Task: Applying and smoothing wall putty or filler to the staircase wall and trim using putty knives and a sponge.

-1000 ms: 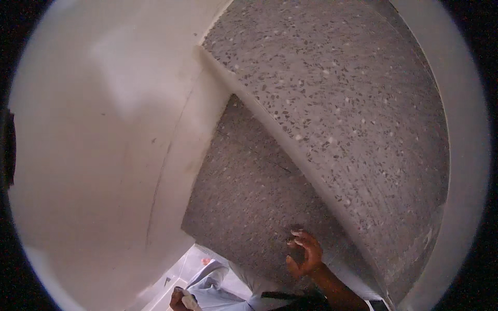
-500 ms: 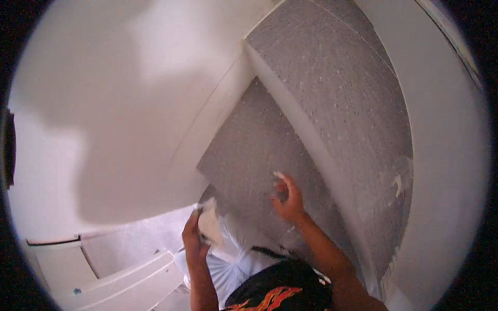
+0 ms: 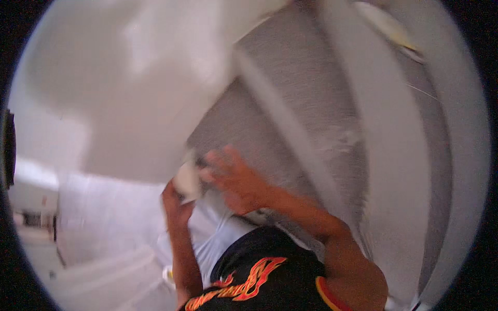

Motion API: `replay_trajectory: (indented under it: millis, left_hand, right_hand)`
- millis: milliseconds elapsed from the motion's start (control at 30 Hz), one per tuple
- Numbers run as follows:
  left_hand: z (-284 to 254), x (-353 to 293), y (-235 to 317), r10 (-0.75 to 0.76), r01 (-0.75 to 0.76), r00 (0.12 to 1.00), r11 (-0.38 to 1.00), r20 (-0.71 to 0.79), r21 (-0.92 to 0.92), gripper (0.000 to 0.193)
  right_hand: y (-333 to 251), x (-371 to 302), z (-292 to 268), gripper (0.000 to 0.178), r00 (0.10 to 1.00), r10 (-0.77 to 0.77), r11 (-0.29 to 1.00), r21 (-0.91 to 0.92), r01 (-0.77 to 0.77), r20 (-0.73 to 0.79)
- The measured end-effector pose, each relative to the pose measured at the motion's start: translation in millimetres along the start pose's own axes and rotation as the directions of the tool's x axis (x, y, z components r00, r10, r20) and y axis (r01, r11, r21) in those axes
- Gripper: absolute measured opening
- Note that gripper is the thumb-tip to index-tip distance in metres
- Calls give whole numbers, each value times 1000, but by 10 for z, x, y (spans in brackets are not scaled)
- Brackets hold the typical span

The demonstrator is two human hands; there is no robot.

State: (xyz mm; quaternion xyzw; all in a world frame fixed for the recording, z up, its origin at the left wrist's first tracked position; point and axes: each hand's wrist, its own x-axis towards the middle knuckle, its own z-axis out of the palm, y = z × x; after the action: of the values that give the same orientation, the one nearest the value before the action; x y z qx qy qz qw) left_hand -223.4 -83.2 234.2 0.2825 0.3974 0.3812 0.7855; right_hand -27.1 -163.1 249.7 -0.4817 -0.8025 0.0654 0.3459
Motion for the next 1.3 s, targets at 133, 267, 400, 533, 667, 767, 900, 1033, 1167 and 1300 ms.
replay_trajectory:
  millis: [133, 267, 400, 533, 667, 767, 900, 1033, 1167, 1300]
  left_hand:
    - [-431, -325, 241, 250, -238, 957, 966, -147, 96, 35]
    - [-544, -483, 311, 190, -198, 975, 978, -112, -60, 35]
    - [-949, -546, 166, 252, -252, 962, 968, -108, 10, 34]
    - [-1536, -670, -54, 328, -300, 906, 944, -267, 139, 32]
    - [-1524, -734, -159, 430, -354, 858, 892, -282, 283, 28]
    - [-1323, -672, -144, 264, -339, 922, 904, -282, -262, 33]
    - [-1296, -682, -225, 248, -355, 919, 856, -306, -376, 36]
    - [-1360, -993, -215, 251, -396, 887, 845, -388, -360, 36]
    - [-1412, -962, -297, 233, -401, 882, 826, -409, -395, 37]
    - [-1400, -923, -323, 239, -417, 877, 809, -417, -413, 36]
  right_hand:
    - [-51, 13, -315, 66, 999, 43, 984, -176, -39, 14]
    - [180, 178, -1324, 48, 716, 102, 851, -312, -423, -691]
    - [1189, 147, -2784, 45, 207, -113, 645, -230, -729, -972]
    - [1775, -80, -3738, 68, 359, 483, -302, -536, -788, -799]
    - [2028, -963, -4592, 48, 572, 499, -372, -758, -536, -650]
    - [2579, -1083, -4889, 43, 305, 519, 34, -338, -941, -798]
    - [2955, -1430, -5197, 51, 477, 582, -102, -641, -761, -659]
    - [3328, -1457, -4807, 55, 238, 554, 110, -214, -971, -798]
    - [3122, -1564, -5015, 51, 127, 478, 249, -4, -969, -869]
    - [2953, -1167, -4996, 48, 18, 421, 641, 283, -714, -907]
